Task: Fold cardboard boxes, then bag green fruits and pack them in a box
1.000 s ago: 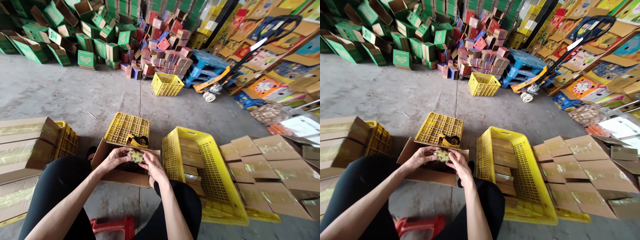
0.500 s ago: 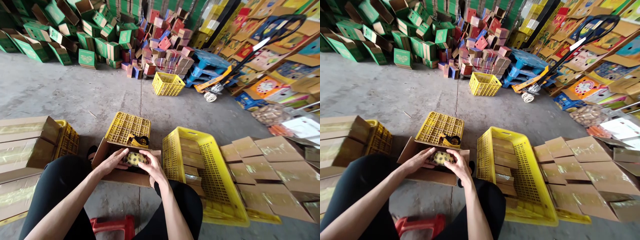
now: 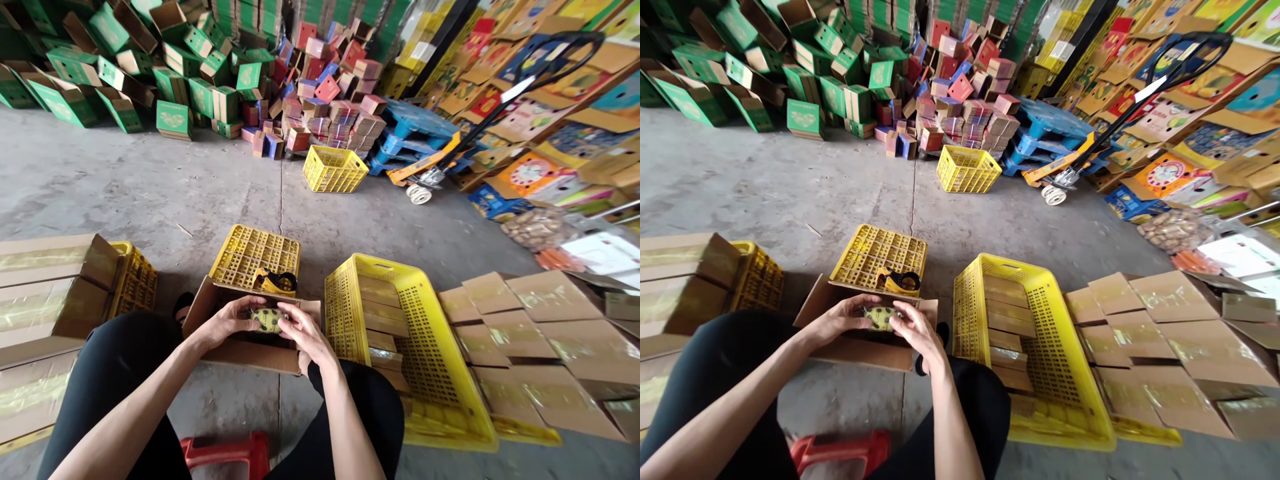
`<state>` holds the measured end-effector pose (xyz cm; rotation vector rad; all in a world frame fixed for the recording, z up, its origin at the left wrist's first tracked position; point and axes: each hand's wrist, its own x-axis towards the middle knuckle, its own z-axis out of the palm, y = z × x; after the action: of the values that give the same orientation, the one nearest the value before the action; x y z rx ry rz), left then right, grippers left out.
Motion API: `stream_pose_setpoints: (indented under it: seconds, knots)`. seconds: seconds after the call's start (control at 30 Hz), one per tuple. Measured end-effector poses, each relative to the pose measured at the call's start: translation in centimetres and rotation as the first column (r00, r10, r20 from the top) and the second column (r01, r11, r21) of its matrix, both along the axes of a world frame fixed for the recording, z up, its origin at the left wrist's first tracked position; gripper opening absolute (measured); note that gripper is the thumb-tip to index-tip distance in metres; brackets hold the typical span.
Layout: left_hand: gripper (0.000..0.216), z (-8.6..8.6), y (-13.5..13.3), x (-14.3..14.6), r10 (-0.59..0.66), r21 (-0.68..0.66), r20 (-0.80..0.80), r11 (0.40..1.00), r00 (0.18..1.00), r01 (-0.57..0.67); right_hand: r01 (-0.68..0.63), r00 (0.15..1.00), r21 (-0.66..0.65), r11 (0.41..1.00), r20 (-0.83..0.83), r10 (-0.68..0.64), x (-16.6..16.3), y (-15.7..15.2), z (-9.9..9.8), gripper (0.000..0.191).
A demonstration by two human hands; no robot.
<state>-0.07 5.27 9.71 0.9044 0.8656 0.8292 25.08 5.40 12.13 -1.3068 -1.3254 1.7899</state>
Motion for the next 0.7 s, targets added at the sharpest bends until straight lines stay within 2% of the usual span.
stream_pose_setpoints:
  seconds: [0.17, 0.27, 0.33, 0.4, 0.43, 0.5, 0.6, 0.7]
  knots:
    - [0.067, -0.3, 0.1, 0.1, -0.095, 0.078, -0.059, 0.992, 0.994, 0.1, -0.014, 0.999, 0.028, 1.0, 0.038, 0.013, -0.2, -0.5, -0.6, 0.058]
    - [0.066, -1.8, 0.4, -1.1, -0.079, 0.251, -0.256, 0.957, 0.963, 0.146, -0.033, 0.982, 0.141, 0.99, 0.187, 0.006, 0.1, -0.3, -1.3, 0.052]
    - [0.06, -3.5, 0.7, -2.1, 0.084, 0.384, -0.504, 0.913, 0.86, 0.135, -0.068, 0.936, 0.252, 0.965, 0.351, -0.025, 0.2, -0.1, -2.0, 0.048]
    - [0.055, -5.2, 1.0, -3.0, 0.245, 0.443, -0.691, 0.887, 0.68, 0.131, -0.124, 0.875, 0.351, 0.928, 0.481, -0.065, 0.2, 0.0, -3.0, 0.046]
    - [0.054, -6.0, 1.1, -3.2, 0.266, 0.449, -0.745, 0.878, 0.612, 0.164, -0.154, 0.85, 0.392, 0.907, 0.521, -0.081, 0.1, 0.1, -3.5, 0.046]
    - [0.052, -7.4, 1.0, -3.3, 0.254, 0.436, -0.811, 0.863, 0.527, 0.255, -0.214, 0.819, 0.454, 0.865, 0.567, -0.095, -0.2, 0.1, -4.3, 0.045]
    - [0.045, -8.8, 0.5, -2.6, 0.219, 0.393, -0.871, 0.847, 0.439, 0.358, -0.288, 0.797, 0.521, 0.803, 0.595, -0.1, -0.9, -0.1, -5.1, 0.047]
    - [0.036, -9.6, 0.0, -2.0, 0.214, 0.367, -0.896, 0.85, 0.39, 0.377, -0.37, 0.755, 0.584, 0.722, 0.642, -0.133, -1.3, -0.4, -5.6, 0.049]
